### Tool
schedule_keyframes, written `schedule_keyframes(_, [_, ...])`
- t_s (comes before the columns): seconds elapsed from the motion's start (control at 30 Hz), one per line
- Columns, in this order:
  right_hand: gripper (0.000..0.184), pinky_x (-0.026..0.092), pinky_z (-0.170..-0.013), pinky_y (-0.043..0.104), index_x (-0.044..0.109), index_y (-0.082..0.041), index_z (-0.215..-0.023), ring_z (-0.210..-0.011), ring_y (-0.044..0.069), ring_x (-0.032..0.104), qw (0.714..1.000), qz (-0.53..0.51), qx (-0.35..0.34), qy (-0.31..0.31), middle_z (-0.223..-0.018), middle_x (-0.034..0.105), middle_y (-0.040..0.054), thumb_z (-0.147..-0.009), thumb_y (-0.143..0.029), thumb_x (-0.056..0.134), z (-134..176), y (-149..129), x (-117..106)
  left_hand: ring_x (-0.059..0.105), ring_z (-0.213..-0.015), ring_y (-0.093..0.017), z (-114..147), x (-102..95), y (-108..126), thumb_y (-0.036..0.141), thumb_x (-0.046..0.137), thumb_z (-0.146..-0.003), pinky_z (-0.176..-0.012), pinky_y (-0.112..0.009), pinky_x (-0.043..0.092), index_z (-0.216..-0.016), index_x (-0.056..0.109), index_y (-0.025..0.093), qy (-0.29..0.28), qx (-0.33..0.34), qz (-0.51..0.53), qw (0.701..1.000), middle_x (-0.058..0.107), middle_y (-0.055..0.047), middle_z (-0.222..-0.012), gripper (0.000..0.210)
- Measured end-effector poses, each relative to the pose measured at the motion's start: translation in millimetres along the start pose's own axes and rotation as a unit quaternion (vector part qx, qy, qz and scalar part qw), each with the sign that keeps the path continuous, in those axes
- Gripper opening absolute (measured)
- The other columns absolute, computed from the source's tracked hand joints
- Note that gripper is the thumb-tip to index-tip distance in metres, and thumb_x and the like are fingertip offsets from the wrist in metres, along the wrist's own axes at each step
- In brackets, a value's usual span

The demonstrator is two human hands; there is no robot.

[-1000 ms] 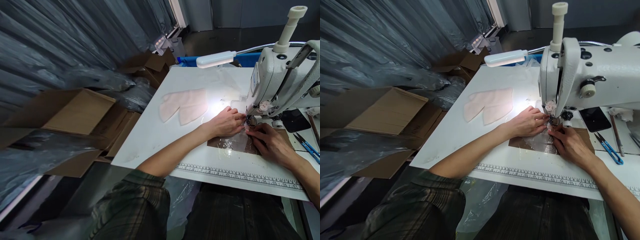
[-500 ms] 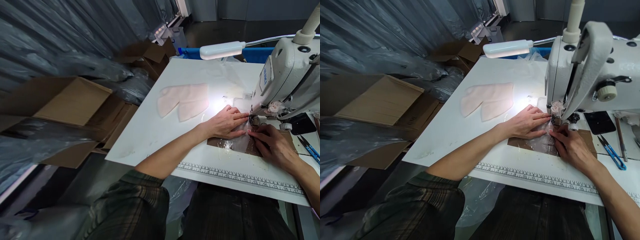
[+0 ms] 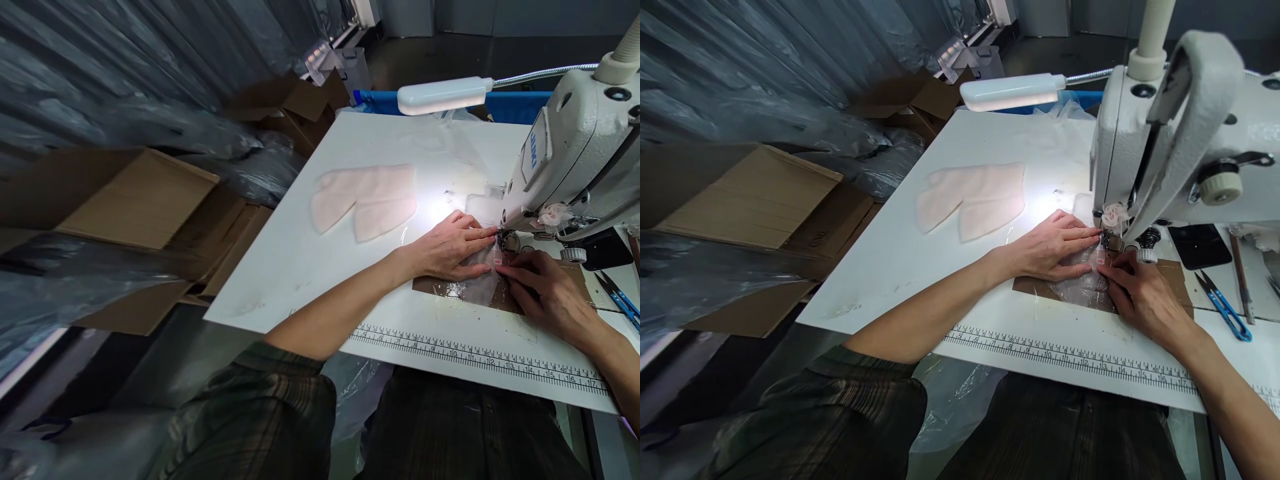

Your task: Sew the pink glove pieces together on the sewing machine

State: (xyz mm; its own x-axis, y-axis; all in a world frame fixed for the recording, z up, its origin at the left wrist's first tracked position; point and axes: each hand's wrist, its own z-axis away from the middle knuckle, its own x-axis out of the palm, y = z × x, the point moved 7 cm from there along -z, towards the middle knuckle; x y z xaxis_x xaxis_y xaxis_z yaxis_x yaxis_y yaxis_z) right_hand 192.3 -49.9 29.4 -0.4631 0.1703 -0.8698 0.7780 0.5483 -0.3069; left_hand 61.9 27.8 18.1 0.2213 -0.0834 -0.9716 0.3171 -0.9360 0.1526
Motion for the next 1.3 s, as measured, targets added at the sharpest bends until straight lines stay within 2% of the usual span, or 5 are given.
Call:
schedule_keyframes(0.6, [0.029,0.062,-0.076,0.034,0.075,-0.026,-0.111,-0.089,0.019,0.068,1.000,-0.028,-0.012,0.004,-0.102,0.065,0.0087,-0.096,-0.023,0.050,0,4,-1,0.055,-0.106,-0.028,-2,-5.5,11,0.048,0.037,-0.102,-0.092,-0.042,0.037,-0.137,0.057,0.013,-0.012,0.013,-0.074,0.997,0.058,-0.015,-0.143,0.054])
schedule_keyframes(0.73, [0.029,0.062,-0.078,0.035,0.075,-0.026,-0.112,-0.088,0.019,0.068,1.000,-0.028,-0.006,-0.002,-0.102,0.065,0.0082,-0.096,-0.023,0.052,-1,4,-2,0.057,-0.102,-0.027,-5,-4.4,15,0.048,0.039,-0.102,-0.089,-0.041,0.041,-0.122,0.065,0.009,0.014,0.034,-0.100,0.994,0.063,-0.019,-0.130,0.051])
schedule_keyframes(0.9, [0.029,0.061,-0.077,0.035,0.076,-0.024,-0.110,-0.087,0.019,0.067,1.000,-0.025,0.005,-0.005,-0.100,0.064,0.0085,-0.096,-0.023,0.050,-2,4,-2,0.061,-0.087,-0.020,-5,3.5,23,0.034,0.038,-0.104,-0.081,-0.036,0.047,-0.099,0.072,0.016,0.035,0.112,-0.065,0.991,0.072,-0.011,-0.109,0.039])
schedule_keyframes(1.03, [0.029,0.061,-0.076,0.036,0.076,-0.024,-0.109,-0.088,0.020,0.067,1.000,-0.024,0.005,-0.002,-0.101,0.064,0.0088,-0.096,-0.023,0.050,-1,3,-2,0.062,-0.080,-0.018,0,-0.9,23,0.038,0.042,-0.101,-0.076,-0.036,0.049,-0.101,0.072,0.018,0.055,0.108,-0.044,0.992,0.073,-0.009,-0.108,0.036])
schedule_keyframes(1.3, [0.028,0.062,-0.073,0.034,0.074,-0.022,-0.112,-0.085,0.019,0.068,1.000,-0.013,-0.003,0.003,-0.102,0.065,0.0098,-0.097,-0.023,0.050,0,2,-2,0.062,-0.083,-0.019,2,-3.2,23,0.045,0.045,-0.099,-0.080,-0.037,0.048,-0.111,0.071,0.020,0.011,0.104,-0.052,0.993,0.070,-0.010,-0.118,0.037])
